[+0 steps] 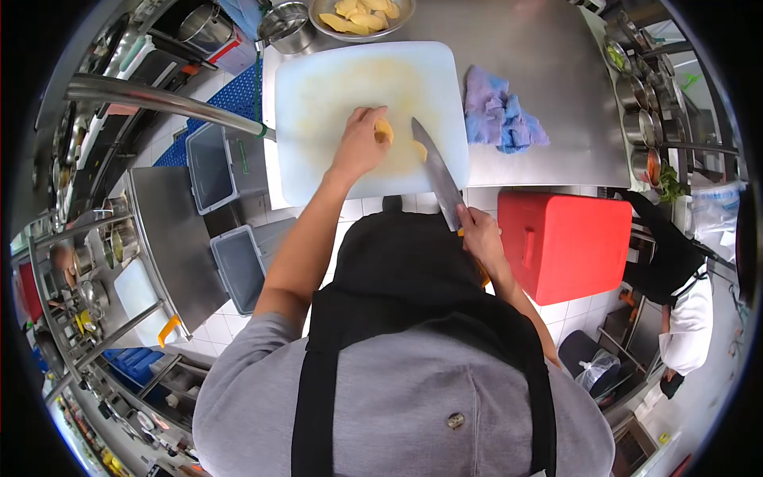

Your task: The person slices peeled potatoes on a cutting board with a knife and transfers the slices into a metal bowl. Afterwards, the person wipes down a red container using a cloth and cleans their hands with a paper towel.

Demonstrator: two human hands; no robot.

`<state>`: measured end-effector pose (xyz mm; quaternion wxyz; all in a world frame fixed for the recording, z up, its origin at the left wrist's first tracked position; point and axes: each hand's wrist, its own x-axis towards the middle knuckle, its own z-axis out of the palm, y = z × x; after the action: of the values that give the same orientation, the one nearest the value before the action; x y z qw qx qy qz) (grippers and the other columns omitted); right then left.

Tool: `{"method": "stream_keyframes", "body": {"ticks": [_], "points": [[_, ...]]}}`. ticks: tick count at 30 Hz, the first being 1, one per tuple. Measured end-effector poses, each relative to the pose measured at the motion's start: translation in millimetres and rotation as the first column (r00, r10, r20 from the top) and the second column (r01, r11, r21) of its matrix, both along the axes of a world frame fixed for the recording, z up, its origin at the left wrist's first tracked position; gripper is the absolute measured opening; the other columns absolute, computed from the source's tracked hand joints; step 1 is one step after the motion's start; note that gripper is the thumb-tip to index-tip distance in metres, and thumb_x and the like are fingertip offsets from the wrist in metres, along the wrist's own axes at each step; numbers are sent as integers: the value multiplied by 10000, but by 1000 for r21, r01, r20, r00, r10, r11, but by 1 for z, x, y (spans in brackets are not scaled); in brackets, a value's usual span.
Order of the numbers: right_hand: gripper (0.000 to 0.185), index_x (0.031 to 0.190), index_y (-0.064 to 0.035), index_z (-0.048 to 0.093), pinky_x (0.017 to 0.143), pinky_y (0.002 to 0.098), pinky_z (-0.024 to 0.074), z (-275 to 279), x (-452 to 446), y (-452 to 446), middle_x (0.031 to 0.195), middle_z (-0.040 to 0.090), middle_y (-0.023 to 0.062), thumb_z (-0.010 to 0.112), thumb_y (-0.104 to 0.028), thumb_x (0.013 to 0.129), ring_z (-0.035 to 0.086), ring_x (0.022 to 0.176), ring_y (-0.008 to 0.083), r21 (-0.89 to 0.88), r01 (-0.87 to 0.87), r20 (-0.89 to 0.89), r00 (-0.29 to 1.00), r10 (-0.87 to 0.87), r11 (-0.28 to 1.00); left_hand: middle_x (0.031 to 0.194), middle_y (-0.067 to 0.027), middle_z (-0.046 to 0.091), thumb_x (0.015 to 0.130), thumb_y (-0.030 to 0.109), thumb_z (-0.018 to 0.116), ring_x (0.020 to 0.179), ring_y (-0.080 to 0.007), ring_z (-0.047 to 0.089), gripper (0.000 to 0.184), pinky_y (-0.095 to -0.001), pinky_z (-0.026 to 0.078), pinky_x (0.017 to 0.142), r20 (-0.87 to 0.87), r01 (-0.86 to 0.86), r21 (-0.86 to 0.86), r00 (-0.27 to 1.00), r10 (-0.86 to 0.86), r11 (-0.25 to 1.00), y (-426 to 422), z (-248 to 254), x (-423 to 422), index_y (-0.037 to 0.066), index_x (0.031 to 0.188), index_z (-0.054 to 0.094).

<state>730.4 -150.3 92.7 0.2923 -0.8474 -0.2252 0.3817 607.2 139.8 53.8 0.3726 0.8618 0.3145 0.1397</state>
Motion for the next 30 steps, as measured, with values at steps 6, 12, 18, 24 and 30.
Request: {"method": "stream_keyframes", "body": {"ticks": [6, 12, 18, 24, 30], "points": [[486, 845, 48, 682, 694, 553, 515, -12, -10, 22, 781, 658, 325, 551, -373, 1048, 653, 764, 522, 3, -84, 120, 989, 83, 996, 1364, -207, 515, 822, 149, 817, 1065, -277, 682, 694, -359, 588, 924, 13, -212, -1, 977, 212, 977, -29, 6, 7, 3, 1436, 529], [490, 868, 46, 697, 760, 574, 512, -2, -15, 47, 828, 659, 343, 549, -386, 1045, 649, 845, 541, -31, -179, 115, 977, 182, 983, 1391, -224, 488, 804, 156, 842, 1061, -291, 690, 707, -374, 597, 923, 21, -309, -37, 950, 310, 950, -37, 2, 4, -24, 1416, 538], [475, 862, 53, 691, 772, 565, 513, 35, -7, 78, 852, 659, 345, 557, -364, 1043, 645, 860, 542, 37, -217, 185, 961, 207, 975, 1320, -211, 553, 816, 169, 834, 997, -269, 713, 595, -367, 600, 877, 175, -347, -5, 923, 343, 938, -10, 16, 7, -14, 1339, 618], [478, 819, 82, 680, 714, 509, 556, 78, 49, 177, 777, 679, 314, 571, -344, 1007, 689, 750, 484, 212, -259, 423, 894, 151, 942, 1099, -190, 689, 844, 307, 785, 973, -349, 698, 450, -439, 572, 897, 277, -274, 390, 945, 172, 879, 124, 81, 86, 76, 1222, 708], [452, 763, 127, 658, 564, 421, 564, 113, 93, 208, 600, 659, 216, 541, -258, 969, 673, 506, 293, 127, -151, 258, 959, 114, 980, 1119, -207, 723, 897, 315, 698, 1048, -428, 677, 311, -492, 548, 920, 116, -256, 595, 965, 234, 762, 255, 52, 129, 134, 1145, 749]]}}
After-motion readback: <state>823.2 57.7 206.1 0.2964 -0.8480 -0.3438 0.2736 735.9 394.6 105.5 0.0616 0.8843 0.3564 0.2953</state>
